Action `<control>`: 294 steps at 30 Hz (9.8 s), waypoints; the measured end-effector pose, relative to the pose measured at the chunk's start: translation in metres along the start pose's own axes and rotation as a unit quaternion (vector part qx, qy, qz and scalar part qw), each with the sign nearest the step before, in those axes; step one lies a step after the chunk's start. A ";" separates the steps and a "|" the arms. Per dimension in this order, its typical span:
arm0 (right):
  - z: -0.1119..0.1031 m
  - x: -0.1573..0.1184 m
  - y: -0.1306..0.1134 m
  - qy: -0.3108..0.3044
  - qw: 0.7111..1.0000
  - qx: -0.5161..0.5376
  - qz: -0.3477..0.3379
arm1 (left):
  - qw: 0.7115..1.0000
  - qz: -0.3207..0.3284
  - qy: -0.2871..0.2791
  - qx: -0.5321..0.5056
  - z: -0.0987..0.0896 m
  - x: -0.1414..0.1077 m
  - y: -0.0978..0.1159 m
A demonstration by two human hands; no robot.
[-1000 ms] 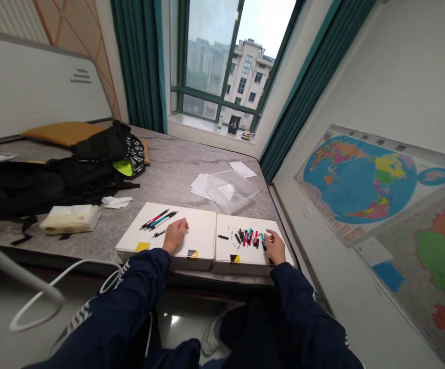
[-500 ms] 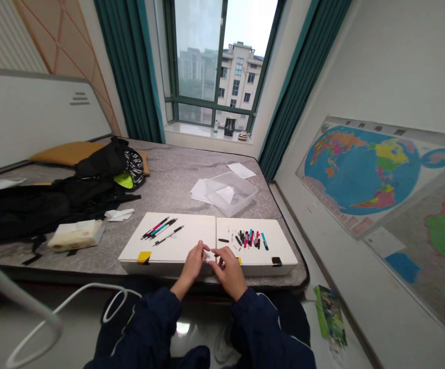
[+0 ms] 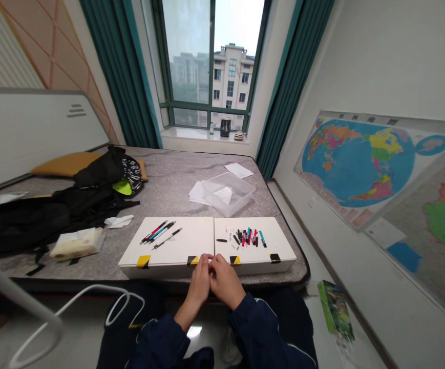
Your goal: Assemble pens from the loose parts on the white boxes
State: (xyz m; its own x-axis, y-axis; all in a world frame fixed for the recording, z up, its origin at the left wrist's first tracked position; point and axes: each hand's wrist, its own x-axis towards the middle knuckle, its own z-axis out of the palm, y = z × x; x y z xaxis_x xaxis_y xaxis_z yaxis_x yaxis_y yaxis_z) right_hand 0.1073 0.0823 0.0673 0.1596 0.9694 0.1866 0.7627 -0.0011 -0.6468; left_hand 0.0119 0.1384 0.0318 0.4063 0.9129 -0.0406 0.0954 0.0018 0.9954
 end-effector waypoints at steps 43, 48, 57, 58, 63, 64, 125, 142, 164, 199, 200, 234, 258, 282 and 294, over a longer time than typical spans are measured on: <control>-0.023 -0.022 0.013 -0.045 0.982 -0.168 -0.078 | 0.794 -0.341 -0.149 -0.481 -0.010 -0.011 -0.012; -0.017 -0.021 0.017 -0.055 0.976 -0.178 -0.116 | 0.813 -0.333 -0.092 -0.469 -0.005 -0.015 -0.009; -0.013 -0.028 0.014 -0.031 0.997 -0.048 -0.060 | 0.926 -0.202 -0.085 -0.308 -0.001 -0.018 -0.011; -0.011 -0.030 0.013 -0.019 0.998 -0.024 -0.050 | 0.939 -0.178 -0.076 -0.283 -0.001 -0.019 -0.012; 0.006 -0.045 0.012 0.023 0.997 0.071 -0.005 | 0.988 -0.025 -0.040 -0.147 -0.003 -0.030 -0.014; 0.010 -0.047 0.013 0.026 0.996 0.084 0.007 | 0.991 -0.013 -0.032 -0.128 -0.004 -0.032 -0.014; 0.091 0.126 0.058 -0.010 0.925 0.343 0.164 | 0.840 0.310 -0.034 0.444 -0.087 0.107 -0.032; 0.083 0.122 0.061 -0.021 0.909 0.388 0.153 | 0.801 0.326 -0.011 0.501 -0.085 0.100 -0.021; 0.084 0.121 0.064 -0.031 0.875 0.465 0.132 | 0.833 0.297 -0.015 0.467 -0.085 0.100 -0.028; 0.087 0.124 0.064 0.012 0.876 0.469 0.111 | 0.797 0.284 0.006 0.534 -0.086 0.101 -0.026; 0.087 0.124 0.064 0.016 0.876 0.469 0.111 | 0.792 0.292 0.006 0.537 -0.085 0.101 -0.026; 0.061 0.109 0.054 0.088 0.917 0.376 0.099 | 0.836 0.222 0.022 0.502 -0.086 0.096 -0.021; -0.078 0.146 0.155 -0.073 0.954 -0.290 0.032 | 0.834 0.203 0.034 0.513 -0.087 0.095 -0.017; 0.028 0.119 0.053 0.041 0.995 0.092 0.014 | 0.847 0.242 0.068 0.469 -0.087 0.106 -0.036; 0.098 0.129 0.055 0.039 0.902 0.401 0.155 | 0.806 0.278 0.001 0.522 -0.086 0.111 -0.037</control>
State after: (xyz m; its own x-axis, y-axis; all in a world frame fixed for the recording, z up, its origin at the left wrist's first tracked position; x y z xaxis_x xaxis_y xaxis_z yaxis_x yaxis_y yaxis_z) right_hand 0.1086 0.2308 -0.0165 0.3547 0.9328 -0.0639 -0.0191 -0.0611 -0.9980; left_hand -0.0243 0.2751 -0.0017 0.6487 0.6543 0.3888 0.6121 -0.7521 0.2443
